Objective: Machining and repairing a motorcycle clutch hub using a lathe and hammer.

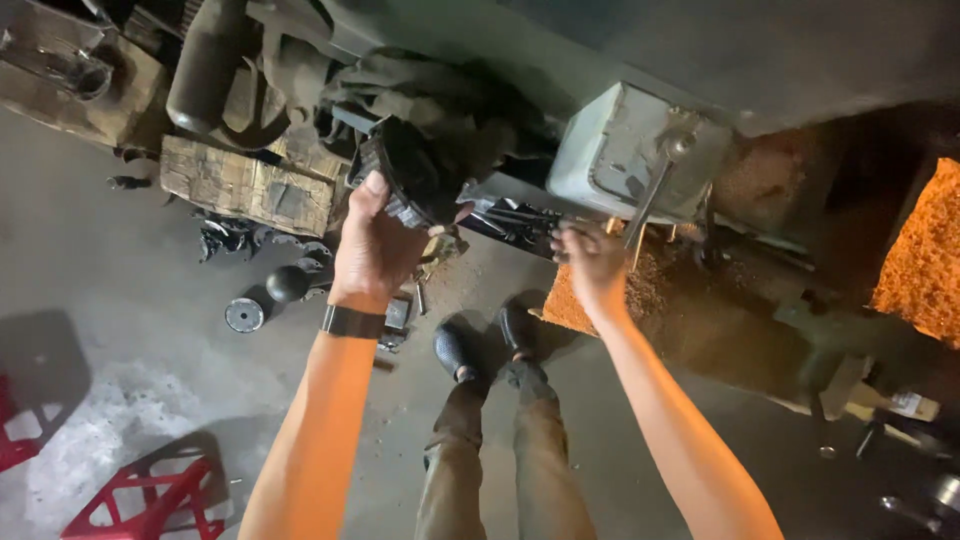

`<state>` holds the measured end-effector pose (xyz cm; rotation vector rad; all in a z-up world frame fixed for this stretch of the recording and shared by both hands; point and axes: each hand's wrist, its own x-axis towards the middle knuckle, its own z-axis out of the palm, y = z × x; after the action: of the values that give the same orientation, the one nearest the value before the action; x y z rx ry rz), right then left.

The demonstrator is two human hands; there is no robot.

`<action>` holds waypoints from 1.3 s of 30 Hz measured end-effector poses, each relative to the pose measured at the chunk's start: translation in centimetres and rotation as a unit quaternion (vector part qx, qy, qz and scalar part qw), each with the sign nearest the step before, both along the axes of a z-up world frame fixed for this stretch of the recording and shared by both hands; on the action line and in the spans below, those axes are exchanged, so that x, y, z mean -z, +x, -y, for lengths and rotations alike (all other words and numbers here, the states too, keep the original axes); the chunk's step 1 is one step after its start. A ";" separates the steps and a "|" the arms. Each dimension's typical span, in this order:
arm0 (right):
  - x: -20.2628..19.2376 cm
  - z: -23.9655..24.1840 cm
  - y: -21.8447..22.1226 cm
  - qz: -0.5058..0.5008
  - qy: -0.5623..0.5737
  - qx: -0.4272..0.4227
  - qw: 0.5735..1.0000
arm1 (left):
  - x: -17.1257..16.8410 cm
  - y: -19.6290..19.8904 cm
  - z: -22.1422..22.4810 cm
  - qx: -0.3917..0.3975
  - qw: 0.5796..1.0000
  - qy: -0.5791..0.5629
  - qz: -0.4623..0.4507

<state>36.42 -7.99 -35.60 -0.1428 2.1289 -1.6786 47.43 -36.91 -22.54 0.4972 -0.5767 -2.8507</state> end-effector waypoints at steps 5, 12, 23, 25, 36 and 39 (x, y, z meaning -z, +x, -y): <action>1.7 7.3 0.5 -0.227 0.331 -0.112 0.909 | 0.1 -0.4 0.7 0.008 1.000 -0.009 0.004; -0.2 11.7 -1.0 -0.276 0.457 -0.216 0.818 | -0.6 -0.4 0.7 0.026 0.999 -0.040 0.005; -0.1 7.8 -1.1 0.009 0.251 -0.065 0.966 | -0.2 -0.5 0.9 0.029 0.999 -0.032 0.020; -1.3 4.7 0.8 0.104 0.050 0.075 0.991 | 0.0 -0.6 0.9 0.023 0.999 -0.025 0.021; -4.3 -3.1 6.4 0.133 -0.070 0.063 0.987 | 0.1 -0.3 0.4 0.016 0.999 -0.023 0.033; -5.7 -3.7 7.4 0.111 -0.082 0.034 0.990 | 0.2 -0.1 0.1 0.003 1.000 -0.020 0.020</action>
<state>43.84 -4.29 -29.88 0.0681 1.8516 -1.8169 47.36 -37.05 -22.73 0.5470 -0.6431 -2.8346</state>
